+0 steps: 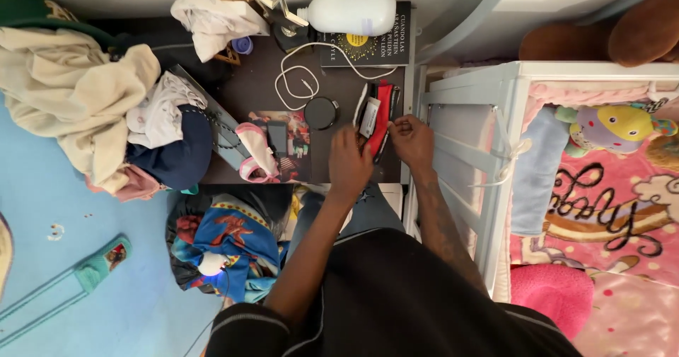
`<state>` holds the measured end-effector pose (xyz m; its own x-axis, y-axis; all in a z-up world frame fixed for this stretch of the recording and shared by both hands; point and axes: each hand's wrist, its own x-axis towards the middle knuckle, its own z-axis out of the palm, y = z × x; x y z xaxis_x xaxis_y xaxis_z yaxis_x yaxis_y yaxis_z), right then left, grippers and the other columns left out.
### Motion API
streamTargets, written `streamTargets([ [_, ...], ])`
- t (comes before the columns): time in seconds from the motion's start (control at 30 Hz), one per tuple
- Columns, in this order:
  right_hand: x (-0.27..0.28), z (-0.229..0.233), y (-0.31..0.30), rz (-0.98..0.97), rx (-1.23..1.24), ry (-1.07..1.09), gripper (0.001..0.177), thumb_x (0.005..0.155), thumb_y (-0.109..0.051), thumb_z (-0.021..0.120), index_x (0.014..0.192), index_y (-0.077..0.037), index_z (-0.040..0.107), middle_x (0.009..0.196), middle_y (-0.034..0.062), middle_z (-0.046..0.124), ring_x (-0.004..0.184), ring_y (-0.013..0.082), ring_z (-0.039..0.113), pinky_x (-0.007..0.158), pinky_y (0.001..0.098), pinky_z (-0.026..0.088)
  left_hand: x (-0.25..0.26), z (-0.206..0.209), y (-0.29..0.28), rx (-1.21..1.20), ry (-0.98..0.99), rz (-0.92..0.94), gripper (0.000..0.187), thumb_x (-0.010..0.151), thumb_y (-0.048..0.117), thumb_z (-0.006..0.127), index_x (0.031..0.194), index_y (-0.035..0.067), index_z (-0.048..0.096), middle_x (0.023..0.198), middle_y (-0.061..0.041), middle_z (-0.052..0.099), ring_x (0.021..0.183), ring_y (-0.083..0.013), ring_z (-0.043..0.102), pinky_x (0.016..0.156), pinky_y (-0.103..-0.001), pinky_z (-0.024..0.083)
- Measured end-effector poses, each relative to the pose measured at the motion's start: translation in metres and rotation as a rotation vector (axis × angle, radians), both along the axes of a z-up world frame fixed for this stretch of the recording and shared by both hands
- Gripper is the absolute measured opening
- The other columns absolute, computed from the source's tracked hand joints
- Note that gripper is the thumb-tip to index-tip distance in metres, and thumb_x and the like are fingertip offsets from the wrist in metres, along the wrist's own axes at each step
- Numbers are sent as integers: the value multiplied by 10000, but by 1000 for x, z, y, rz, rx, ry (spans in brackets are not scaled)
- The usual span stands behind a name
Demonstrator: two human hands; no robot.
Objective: Organizing and putting away clothes and personal items in a bedroom.
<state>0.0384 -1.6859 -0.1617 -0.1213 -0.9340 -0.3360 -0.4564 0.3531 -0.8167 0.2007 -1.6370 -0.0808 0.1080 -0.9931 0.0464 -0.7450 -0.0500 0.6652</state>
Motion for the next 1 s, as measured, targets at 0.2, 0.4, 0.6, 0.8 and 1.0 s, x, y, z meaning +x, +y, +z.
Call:
streamTargets([
  [0.2,15,-5,10,33,-63,-38,334,850,-246,863,1011,-8,693,798,72,730,714,128,693,677,275,578,-4,-37,10,375,243,107,352,1006,194,596,1336,72,581,1316,-160,650,1163,-317,691,988,-403,569],
  [0.4,8,-32,23,44,-143,-58,413,832,-221,879,1142,-36,680,927,77,738,858,151,706,788,293,587,-14,-99,-25,175,-116,-220,619,844,94,638,1403,-97,455,1380,-302,560,1125,-428,601,941,-474,516],
  [0.6,13,-11,39,7,109,-300,928,686,-189,967,1432,-110,419,1250,179,625,1108,234,672,887,360,601,16,-52,15,47,157,99,388,946,117,703,1302,28,576,1289,-175,656,1220,-348,654,1045,-426,545],
  [0.8,14,-12,41,35,200,-284,1169,570,-139,985,1479,-135,249,1393,168,520,1235,274,581,923,418,598,20,-141,73,434,430,169,477,853,198,749,1203,-40,529,793,-196,723,747,-369,726,681,-444,567],
  [1.0,13,-30,50,88,93,-306,1038,670,-35,944,1534,-102,372,1517,132,498,1312,285,557,995,436,559,27,-102,23,803,380,82,446,933,391,674,713,14,766,644,-186,719,591,-255,713,590,-378,529],
])
